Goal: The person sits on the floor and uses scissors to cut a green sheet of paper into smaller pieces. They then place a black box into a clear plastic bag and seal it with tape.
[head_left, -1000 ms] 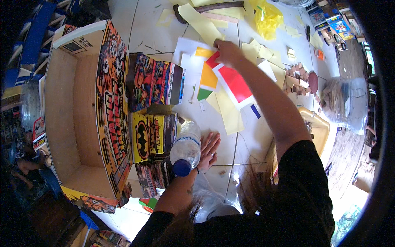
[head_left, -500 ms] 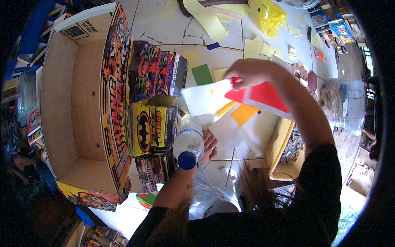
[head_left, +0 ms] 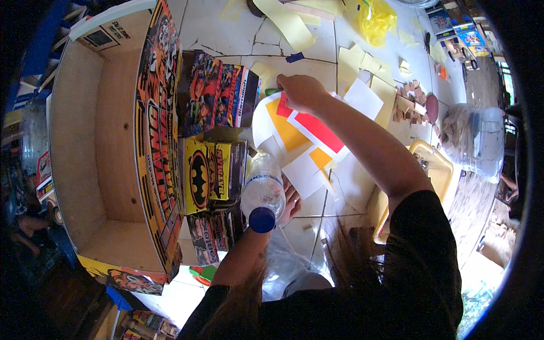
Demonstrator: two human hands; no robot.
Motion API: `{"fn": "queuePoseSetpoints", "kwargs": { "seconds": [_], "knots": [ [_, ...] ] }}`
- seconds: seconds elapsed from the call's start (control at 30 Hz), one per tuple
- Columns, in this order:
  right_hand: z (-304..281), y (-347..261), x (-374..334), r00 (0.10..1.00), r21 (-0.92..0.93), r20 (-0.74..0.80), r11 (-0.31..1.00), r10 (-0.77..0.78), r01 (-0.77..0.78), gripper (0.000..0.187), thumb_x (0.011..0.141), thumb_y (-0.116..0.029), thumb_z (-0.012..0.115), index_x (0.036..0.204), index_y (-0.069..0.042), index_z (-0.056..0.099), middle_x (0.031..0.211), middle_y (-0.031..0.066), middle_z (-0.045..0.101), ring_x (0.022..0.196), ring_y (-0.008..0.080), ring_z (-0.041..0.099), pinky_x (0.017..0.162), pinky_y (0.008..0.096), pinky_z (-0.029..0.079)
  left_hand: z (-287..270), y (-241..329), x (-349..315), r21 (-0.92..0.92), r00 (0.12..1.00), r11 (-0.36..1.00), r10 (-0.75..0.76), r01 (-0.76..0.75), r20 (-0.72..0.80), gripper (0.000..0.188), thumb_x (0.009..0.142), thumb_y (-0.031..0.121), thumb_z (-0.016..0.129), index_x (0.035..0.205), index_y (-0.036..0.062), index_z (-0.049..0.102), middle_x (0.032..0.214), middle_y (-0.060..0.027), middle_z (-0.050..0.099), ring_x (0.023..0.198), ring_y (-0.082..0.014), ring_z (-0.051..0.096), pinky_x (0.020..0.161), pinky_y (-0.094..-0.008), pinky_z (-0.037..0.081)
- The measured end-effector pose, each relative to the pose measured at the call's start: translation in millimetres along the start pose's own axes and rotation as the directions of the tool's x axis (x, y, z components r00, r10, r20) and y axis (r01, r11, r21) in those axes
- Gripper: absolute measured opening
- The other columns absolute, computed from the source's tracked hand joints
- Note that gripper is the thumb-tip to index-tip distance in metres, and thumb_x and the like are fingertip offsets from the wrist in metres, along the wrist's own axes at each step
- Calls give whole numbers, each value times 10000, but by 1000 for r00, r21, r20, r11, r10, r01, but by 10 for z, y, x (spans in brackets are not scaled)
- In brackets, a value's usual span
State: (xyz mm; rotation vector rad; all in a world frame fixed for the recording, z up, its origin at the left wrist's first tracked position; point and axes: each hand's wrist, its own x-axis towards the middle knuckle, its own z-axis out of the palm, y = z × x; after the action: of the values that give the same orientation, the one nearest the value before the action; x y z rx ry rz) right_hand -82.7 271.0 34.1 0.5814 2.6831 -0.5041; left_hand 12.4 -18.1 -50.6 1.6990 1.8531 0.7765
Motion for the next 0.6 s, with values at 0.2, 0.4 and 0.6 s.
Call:
{"fn": "queuePoseSetpoints", "kwargs": {
  "seconds": [0.2, 0.4, 0.6],
  "knots": [
    [-296, 200, 60, 988, 3, -100, 993, -114, 115, 321, 651, -293, 641, 886, -75, 614, 943, 140, 598, 871, 309, 582, 743, 413, 472, -186, 80, 76, 120, 998, 991, 57, -58, 10, 375, 707, 208, 578, 1036, 30, 545, 1161, -174, 471, 1227, -385, 313, 1031, -567, 208],
    [-636, 368, -31, 919, 274, 104, 899, -380, 341, 293, 668, -203, 678, 886, -30, 585, 913, 129, 592, 821, 257, 575, 746, 363, 457, -405, 206, 197, 173, 997, 983, 64, -53, -53, 361, 719, 233, 577, 1021, 36, 559, 1160, -155, 490, 1202, -346, 364, 1028, -505, 251],
    [-68, 55, -72, 974, 147, 56, 967, -218, 208, 617, 630, -197, 729, 1140, -46, 415, 882, 199, 608, 858, 355, 601, 702, 435, 490, -386, 206, 190, 196, 997, 979, 65, -53, -51, 352, 734, 236, 562, 1022, 33, 558, 1171, -135, 495, 1203, -330, 367, 1028, -499, 258]
  ]
}}
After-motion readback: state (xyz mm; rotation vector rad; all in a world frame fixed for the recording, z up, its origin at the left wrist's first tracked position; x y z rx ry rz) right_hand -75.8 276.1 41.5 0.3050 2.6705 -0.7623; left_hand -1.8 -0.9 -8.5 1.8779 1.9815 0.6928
